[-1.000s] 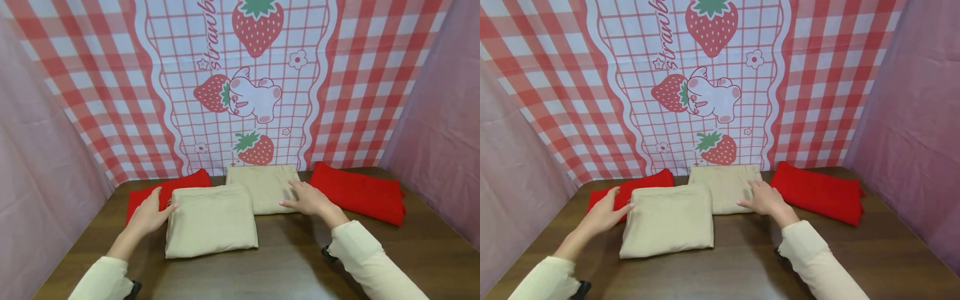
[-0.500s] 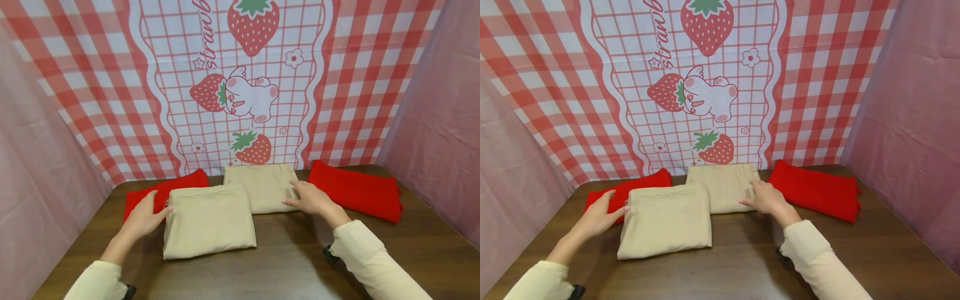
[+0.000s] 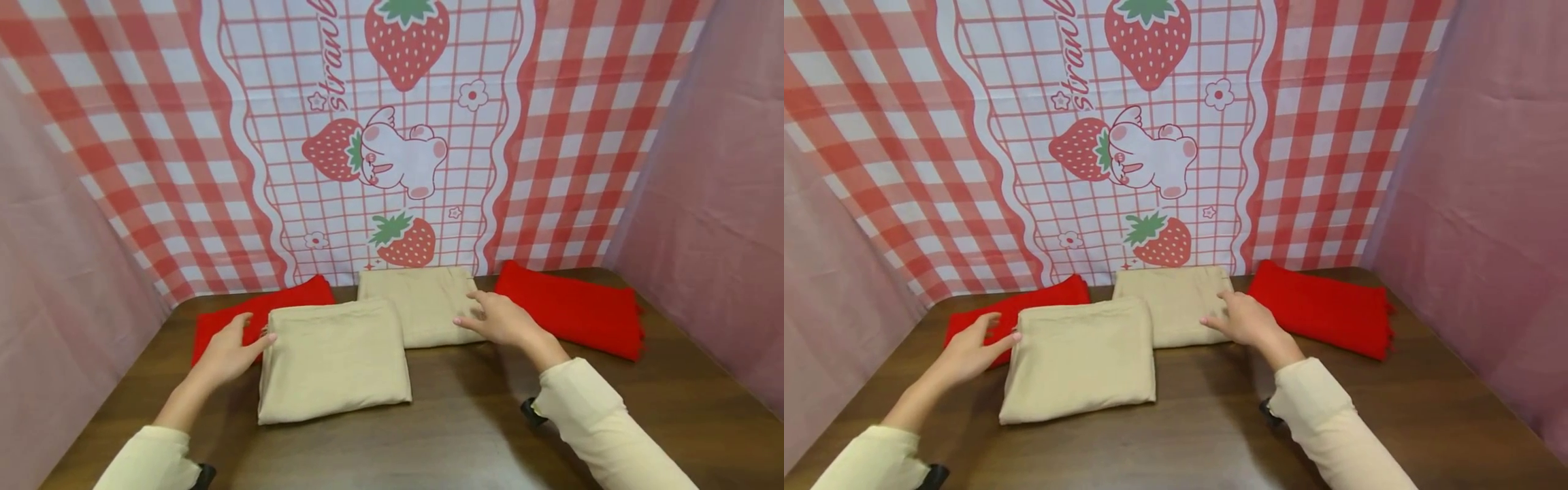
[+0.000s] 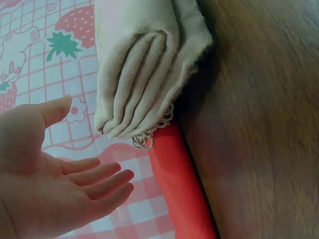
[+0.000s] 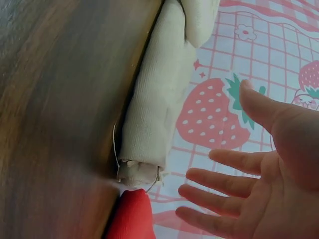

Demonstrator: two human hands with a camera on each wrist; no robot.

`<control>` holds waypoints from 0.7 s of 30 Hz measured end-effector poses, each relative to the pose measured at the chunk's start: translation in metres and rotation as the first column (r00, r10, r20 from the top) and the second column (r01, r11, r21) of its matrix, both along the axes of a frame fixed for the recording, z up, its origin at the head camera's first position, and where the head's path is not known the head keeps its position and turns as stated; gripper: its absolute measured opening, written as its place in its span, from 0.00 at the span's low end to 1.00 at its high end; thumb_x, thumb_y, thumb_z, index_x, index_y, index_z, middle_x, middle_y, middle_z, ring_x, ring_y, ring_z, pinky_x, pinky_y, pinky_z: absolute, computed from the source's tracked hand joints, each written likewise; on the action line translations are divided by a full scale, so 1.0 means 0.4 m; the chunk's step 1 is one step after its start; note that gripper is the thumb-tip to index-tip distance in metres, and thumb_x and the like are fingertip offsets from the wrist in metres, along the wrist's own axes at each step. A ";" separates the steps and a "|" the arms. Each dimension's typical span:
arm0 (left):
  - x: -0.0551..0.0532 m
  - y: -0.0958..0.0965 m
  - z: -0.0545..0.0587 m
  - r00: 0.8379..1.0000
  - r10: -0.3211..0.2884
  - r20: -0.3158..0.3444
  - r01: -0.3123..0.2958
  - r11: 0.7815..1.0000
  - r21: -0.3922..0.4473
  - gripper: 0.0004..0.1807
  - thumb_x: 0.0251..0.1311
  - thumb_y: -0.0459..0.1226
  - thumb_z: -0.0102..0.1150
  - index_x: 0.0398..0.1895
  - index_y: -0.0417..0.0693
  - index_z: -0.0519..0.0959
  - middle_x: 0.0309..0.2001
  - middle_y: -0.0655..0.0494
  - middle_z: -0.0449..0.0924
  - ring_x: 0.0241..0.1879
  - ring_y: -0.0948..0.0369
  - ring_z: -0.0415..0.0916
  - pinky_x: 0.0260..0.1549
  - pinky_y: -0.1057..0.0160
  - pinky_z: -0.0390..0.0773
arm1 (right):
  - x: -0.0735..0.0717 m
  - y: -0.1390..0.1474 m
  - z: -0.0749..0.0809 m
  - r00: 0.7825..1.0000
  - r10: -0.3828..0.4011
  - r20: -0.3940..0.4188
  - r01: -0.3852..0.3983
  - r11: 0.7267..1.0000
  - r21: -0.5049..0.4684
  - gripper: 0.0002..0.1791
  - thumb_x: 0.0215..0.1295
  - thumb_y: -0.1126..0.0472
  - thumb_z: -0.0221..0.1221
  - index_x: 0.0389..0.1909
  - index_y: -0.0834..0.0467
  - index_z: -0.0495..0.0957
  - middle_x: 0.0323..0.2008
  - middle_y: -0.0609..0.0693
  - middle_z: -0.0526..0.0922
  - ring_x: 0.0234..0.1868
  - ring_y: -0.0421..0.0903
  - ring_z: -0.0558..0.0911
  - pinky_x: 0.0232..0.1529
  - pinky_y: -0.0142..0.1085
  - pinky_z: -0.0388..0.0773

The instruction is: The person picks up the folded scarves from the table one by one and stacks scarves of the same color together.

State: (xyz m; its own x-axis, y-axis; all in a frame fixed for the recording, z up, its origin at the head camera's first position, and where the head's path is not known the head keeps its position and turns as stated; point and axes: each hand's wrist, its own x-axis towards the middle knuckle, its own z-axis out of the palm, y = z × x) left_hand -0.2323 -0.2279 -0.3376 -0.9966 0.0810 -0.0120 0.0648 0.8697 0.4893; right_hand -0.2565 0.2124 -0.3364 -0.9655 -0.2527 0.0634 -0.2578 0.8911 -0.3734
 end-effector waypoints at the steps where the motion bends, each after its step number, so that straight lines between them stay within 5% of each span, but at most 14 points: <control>1: -0.001 -0.001 -0.001 1.000 0.001 0.008 -0.001 1.000 0.007 0.47 0.63 0.56 0.52 0.70 0.28 0.50 0.67 0.26 0.57 0.64 0.33 0.60 0.59 0.35 0.68 | 0.002 -0.003 0.001 1.000 0.001 -0.005 -0.001 1.000 -0.010 0.40 0.62 0.42 0.59 0.65 0.67 0.65 0.62 0.67 0.73 0.59 0.62 0.76 0.58 0.57 0.73; 8: -0.009 -0.002 0.011 1.000 -0.003 0.025 0.002 0.999 0.033 0.46 0.64 0.56 0.51 0.70 0.29 0.51 0.67 0.27 0.59 0.63 0.34 0.62 0.57 0.37 0.71 | 0.007 -0.009 0.015 1.000 0.006 0.015 -0.005 1.000 -0.030 0.39 0.63 0.42 0.58 0.65 0.67 0.65 0.61 0.68 0.74 0.57 0.61 0.79 0.57 0.56 0.75; 12: -0.010 -0.008 0.018 0.998 0.045 0.033 -0.046 0.998 0.039 0.44 0.65 0.56 0.49 0.68 0.27 0.53 0.65 0.26 0.62 0.62 0.35 0.66 0.56 0.40 0.73 | 0.009 -0.007 0.023 0.998 0.008 0.068 -0.005 0.999 -0.055 0.39 0.64 0.42 0.57 0.65 0.66 0.66 0.60 0.68 0.75 0.57 0.61 0.78 0.56 0.55 0.76; 16: -0.007 -0.019 0.010 0.996 0.086 0.030 -0.087 0.996 0.025 0.42 0.66 0.55 0.47 0.66 0.26 0.57 0.63 0.27 0.66 0.61 0.35 0.67 0.57 0.40 0.72 | 0.011 -0.008 0.022 0.995 0.029 0.092 -0.020 0.995 -0.094 0.37 0.64 0.42 0.57 0.64 0.65 0.67 0.59 0.67 0.76 0.56 0.61 0.78 0.54 0.53 0.78; 21: -0.002 -0.029 -0.004 0.998 0.069 0.014 -0.069 0.998 0.014 0.39 0.66 0.55 0.47 0.63 0.27 0.62 0.60 0.28 0.70 0.59 0.35 0.68 0.56 0.41 0.72 | 0.013 -0.009 0.018 0.995 0.036 0.091 -0.026 0.994 -0.105 0.37 0.63 0.42 0.57 0.63 0.65 0.68 0.58 0.67 0.77 0.56 0.61 0.79 0.53 0.52 0.79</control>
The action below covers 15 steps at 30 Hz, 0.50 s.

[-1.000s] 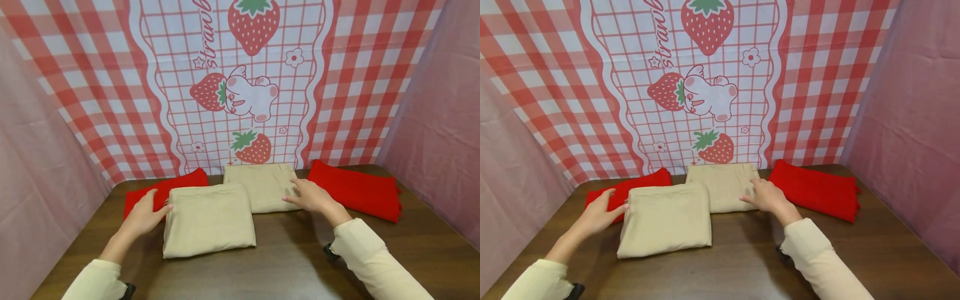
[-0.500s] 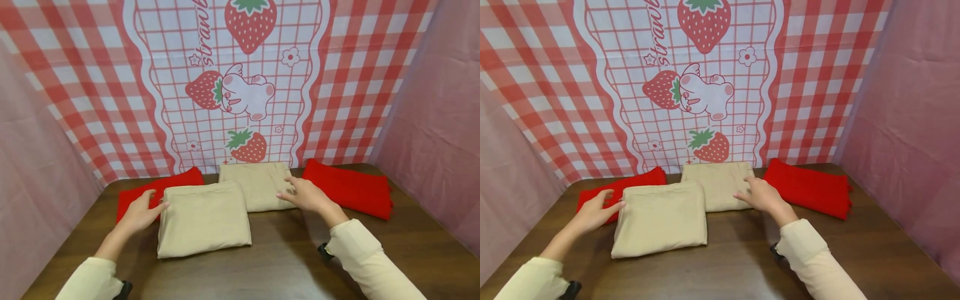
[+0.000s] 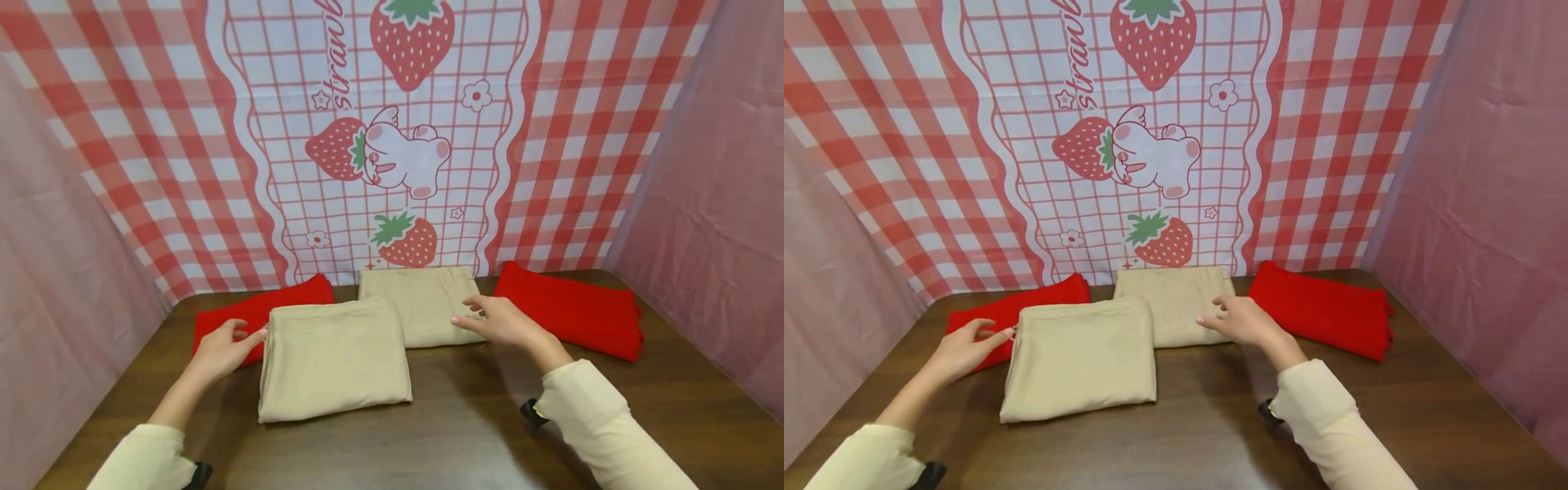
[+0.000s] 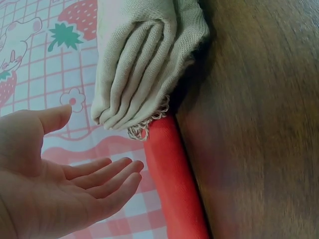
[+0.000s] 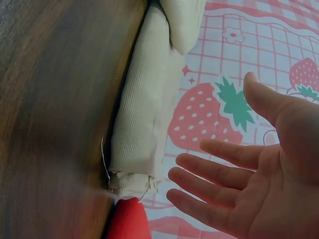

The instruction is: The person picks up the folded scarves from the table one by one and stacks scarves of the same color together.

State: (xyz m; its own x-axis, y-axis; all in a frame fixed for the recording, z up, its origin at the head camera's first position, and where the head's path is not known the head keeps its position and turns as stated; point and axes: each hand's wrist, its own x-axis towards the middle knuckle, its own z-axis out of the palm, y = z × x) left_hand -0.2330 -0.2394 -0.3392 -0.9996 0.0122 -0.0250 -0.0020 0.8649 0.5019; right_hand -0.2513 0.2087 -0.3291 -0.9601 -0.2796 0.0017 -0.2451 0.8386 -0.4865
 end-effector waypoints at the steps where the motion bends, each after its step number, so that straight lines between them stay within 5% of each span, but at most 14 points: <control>1: 0.001 0.000 -0.001 1.000 -0.006 -0.004 0.006 1.000 -0.002 0.39 0.66 0.55 0.47 0.63 0.27 0.63 0.60 0.28 0.71 0.59 0.36 0.68 0.55 0.41 0.73 | 0.001 0.001 0.000 1.000 0.000 0.001 0.000 1.000 0.000 0.37 0.63 0.42 0.57 0.63 0.65 0.68 0.58 0.67 0.77 0.56 0.61 0.79 0.53 0.52 0.79; 15: 0.011 0.001 0.004 0.999 -0.026 -0.032 0.025 0.999 -0.022 0.36 0.66 0.54 0.48 0.60 0.29 0.67 0.59 0.28 0.71 0.57 0.36 0.69 0.55 0.41 0.73 | 0.003 0.011 -0.003 1.000 0.006 -0.014 -0.006 1.000 0.001 0.35 0.64 0.43 0.57 0.62 0.66 0.70 0.57 0.67 0.78 0.55 0.61 0.79 0.54 0.53 0.78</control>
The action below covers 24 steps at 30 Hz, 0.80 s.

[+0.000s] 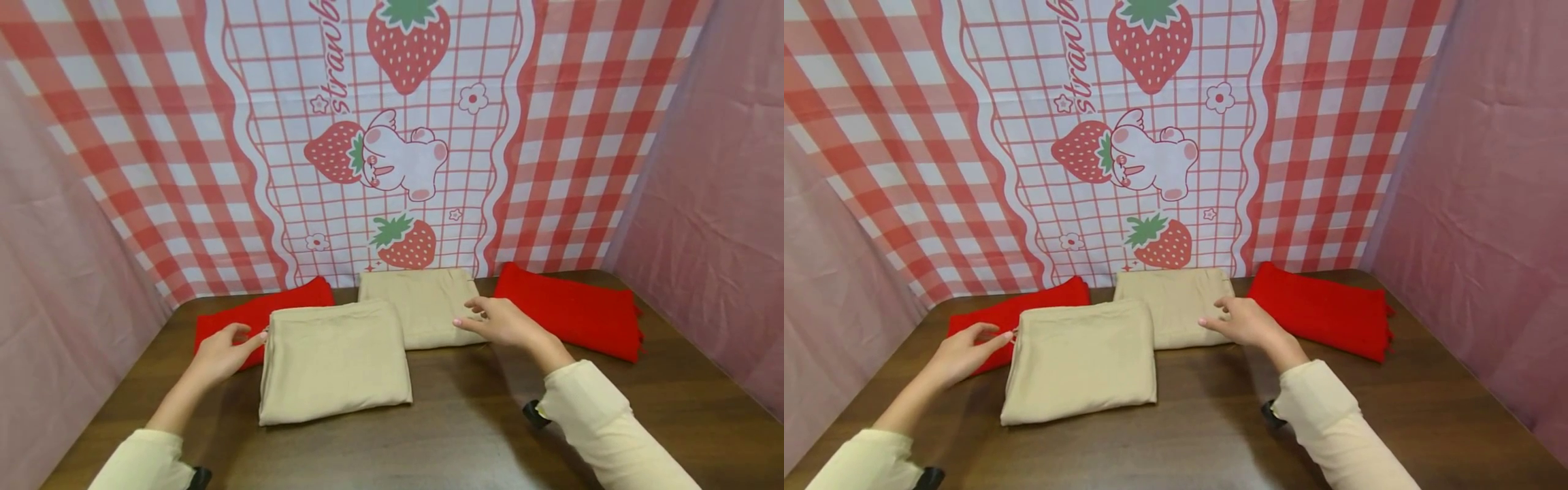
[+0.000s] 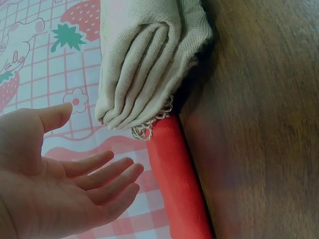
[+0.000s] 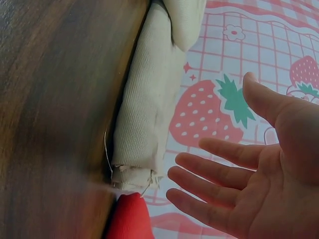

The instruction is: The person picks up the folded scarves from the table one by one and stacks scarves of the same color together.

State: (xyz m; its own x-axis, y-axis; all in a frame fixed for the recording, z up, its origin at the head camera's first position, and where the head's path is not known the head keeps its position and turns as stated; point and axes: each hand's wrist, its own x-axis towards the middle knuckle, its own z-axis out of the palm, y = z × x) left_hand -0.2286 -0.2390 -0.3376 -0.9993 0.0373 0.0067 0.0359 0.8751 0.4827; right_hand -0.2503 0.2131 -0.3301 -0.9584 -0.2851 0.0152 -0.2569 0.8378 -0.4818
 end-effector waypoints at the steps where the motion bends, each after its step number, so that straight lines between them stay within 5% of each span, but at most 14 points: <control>1: 0.000 0.001 0.000 1.000 0.001 0.000 -0.001 1.000 0.000 0.36 0.66 0.54 0.48 0.60 0.29 0.67 0.59 0.28 0.70 0.58 0.36 0.69 0.55 0.41 0.73 | 0.001 0.001 0.001 1.000 0.000 0.006 0.000 1.000 -0.001 0.35 0.64 0.43 0.57 0.62 0.66 0.70 0.57 0.67 0.77 0.55 0.62 0.79 0.53 0.52 0.79; 24: 0.006 0.006 -0.004 0.999 -0.004 0.044 0.003 1.000 0.030 0.35 0.66 0.53 0.49 0.61 0.28 0.66 0.57 0.27 0.71 0.53 0.38 0.72 0.50 0.44 0.77 | -0.012 0.001 -0.026 1.000 -0.007 0.003 0.007 0.997 -0.073 0.31 0.64 0.45 0.58 0.58 0.65 0.73 0.52 0.65 0.81 0.52 0.59 0.82 0.49 0.47 0.82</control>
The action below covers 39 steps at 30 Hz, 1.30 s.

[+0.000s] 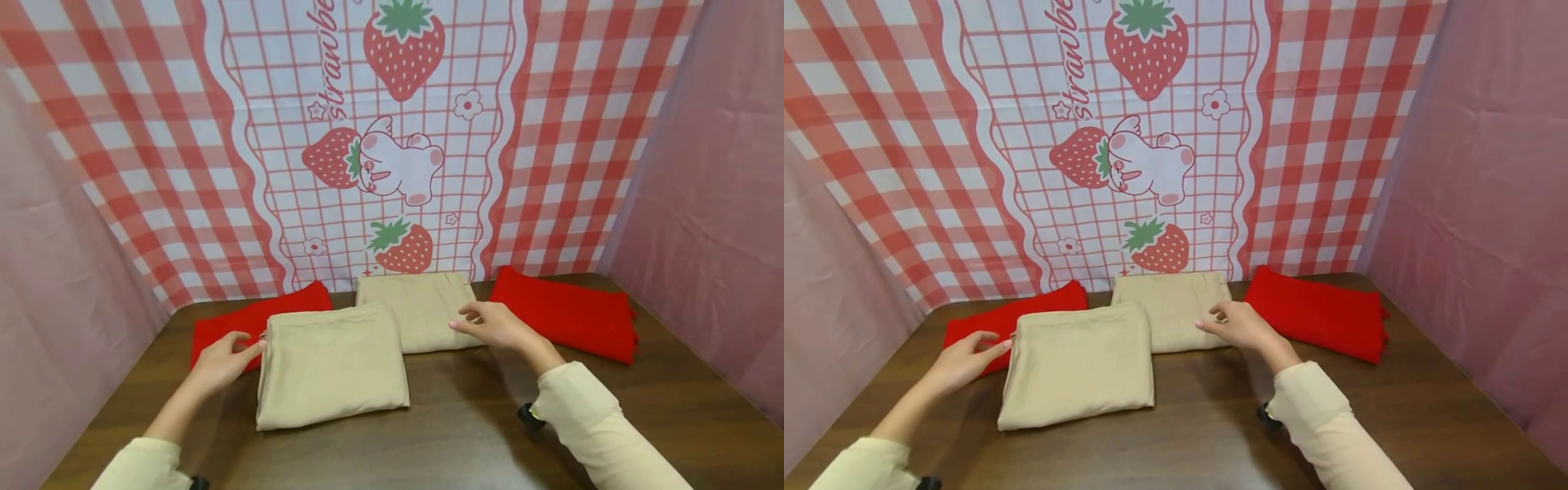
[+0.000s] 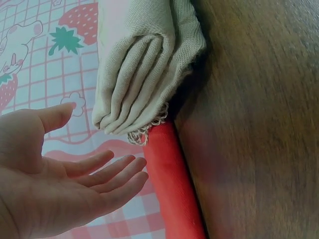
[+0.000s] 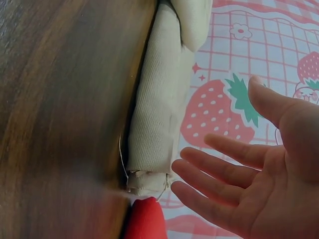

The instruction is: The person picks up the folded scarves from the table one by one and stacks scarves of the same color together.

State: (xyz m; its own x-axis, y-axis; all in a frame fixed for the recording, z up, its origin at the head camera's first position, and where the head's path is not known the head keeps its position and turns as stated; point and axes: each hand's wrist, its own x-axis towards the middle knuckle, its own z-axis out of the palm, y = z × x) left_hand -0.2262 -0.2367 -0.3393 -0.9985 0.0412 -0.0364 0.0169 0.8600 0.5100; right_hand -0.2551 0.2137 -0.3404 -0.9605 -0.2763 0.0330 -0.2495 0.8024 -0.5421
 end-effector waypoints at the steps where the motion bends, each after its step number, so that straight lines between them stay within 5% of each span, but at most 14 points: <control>1: 0.000 0.000 -0.001 1.000 0.000 0.002 0.000 1.000 0.004 0.36 0.66 0.53 0.49 0.61 0.28 0.66 0.57 0.27 0.71 0.53 0.38 0.72 0.50 0.44 0.77 | 0.000 0.000 -0.001 1.000 -0.003 0.000 0.003 1.000 -0.003 0.31 0.64 0.45 0.58 0.58 0.65 0.74 0.52 0.65 0.81 0.52 0.59 0.82 0.48 0.47 0.82; 11: -0.005 0.006 -0.016 0.999 0.035 -0.009 -0.035 0.999 0.032 0.36 0.66 0.53 0.49 0.60 0.27 0.66 0.56 0.27 0.73 0.53 0.39 0.73 0.49 0.45 0.78 | -0.002 0.011 -0.008 1.000 -0.031 -0.005 0.031 0.999 -0.036 0.25 0.65 0.45 0.56 0.53 0.60 0.79 0.49 0.59 0.84 0.50 0.55 0.81 0.46 0.45 0.82; 17: -0.005 0.005 -0.018 0.999 0.037 0.000 -0.037 0.998 0.055 0.36 0.66 0.53 0.49 0.60 0.26 0.65 0.58 0.26 0.71 0.54 0.37 0.71 0.50 0.45 0.77 | -0.005 0.018 -0.015 0.998 -0.054 0.030 0.057 0.994 -0.096 0.26 0.65 0.45 0.57 0.53 0.61 0.79 0.44 0.58 0.85 0.39 0.48 0.82 0.35 0.37 0.81; 28: 0.031 -0.021 -0.068 0.996 0.088 0.028 -0.091 0.991 0.096 0.35 0.67 0.52 0.48 0.60 0.27 0.67 0.59 0.27 0.71 0.57 0.37 0.70 0.53 0.44 0.75 | -0.017 -0.020 -0.042 0.991 -0.052 0.124 0.077 0.976 -0.203 0.25 0.66 0.46 0.57 0.52 0.63 0.79 0.35 0.56 0.86 0.32 0.45 0.83 0.34 0.37 0.82; 39: 0.007 -0.017 -0.045 0.998 0.046 0.046 -0.050 0.995 0.083 0.36 0.67 0.53 0.47 0.60 0.27 0.66 0.59 0.26 0.70 0.58 0.36 0.69 0.55 0.42 0.73 | -0.015 -0.025 -0.044 0.986 -0.083 0.141 0.115 0.965 -0.235 0.23 0.67 0.46 0.56 0.49 0.63 0.80 0.37 0.55 0.86 0.36 0.44 0.83 0.36 0.35 0.83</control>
State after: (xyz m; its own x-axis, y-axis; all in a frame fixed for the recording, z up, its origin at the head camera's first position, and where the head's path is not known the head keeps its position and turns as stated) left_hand -0.2234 -0.2433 -0.3573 -0.9969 -0.0021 -0.0789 -0.0476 0.8132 0.5801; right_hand -0.2610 0.2037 -0.3579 -0.9831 -0.1786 -0.0391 -0.0904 0.6608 -0.7451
